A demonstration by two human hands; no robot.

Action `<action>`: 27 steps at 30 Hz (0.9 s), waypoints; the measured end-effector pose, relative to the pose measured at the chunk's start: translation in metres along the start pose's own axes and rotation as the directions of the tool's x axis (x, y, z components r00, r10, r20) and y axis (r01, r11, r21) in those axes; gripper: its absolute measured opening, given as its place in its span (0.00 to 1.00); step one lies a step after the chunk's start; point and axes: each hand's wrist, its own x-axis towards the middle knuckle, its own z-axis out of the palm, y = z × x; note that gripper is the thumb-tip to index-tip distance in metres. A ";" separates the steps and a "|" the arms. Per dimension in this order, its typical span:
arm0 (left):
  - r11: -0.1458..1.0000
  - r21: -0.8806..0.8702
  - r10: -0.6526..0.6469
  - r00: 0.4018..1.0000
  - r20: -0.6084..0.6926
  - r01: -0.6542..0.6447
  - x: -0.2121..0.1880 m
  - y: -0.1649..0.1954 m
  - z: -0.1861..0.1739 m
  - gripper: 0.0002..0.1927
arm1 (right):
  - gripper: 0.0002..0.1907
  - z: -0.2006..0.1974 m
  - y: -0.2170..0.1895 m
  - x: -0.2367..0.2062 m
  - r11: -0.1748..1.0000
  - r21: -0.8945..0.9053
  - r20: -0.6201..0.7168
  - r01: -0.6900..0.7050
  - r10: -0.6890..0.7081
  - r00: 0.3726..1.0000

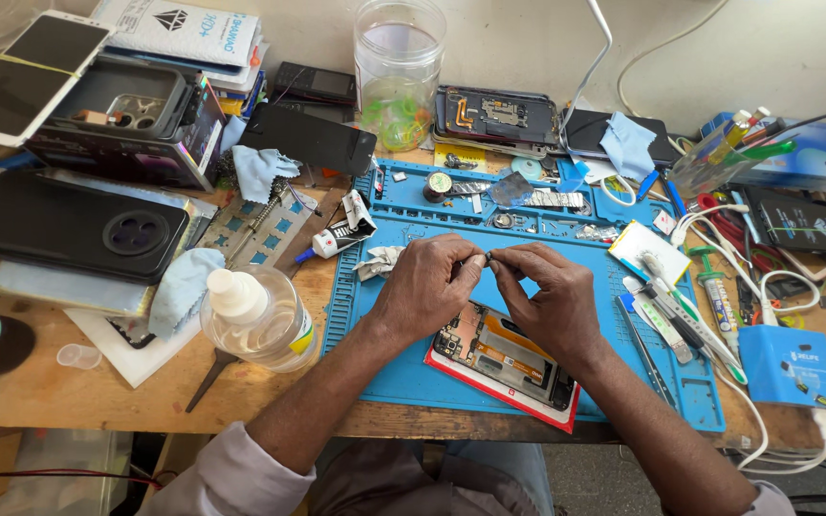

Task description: The person applies adhesive to the edges of a disassembled smartphone, then handles a replacement screen and a small internal component. They clean the component with a liquid and cloth, then place it into the phone chassis using tweezers.

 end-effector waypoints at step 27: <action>0.968 0.205 0.145 0.989 0.009 -0.144 -0.007 -0.002 0.009 0.10 | 0.07 0.004 -0.002 -0.007 0.997 -0.062 -0.021 -0.039 0.038 0.999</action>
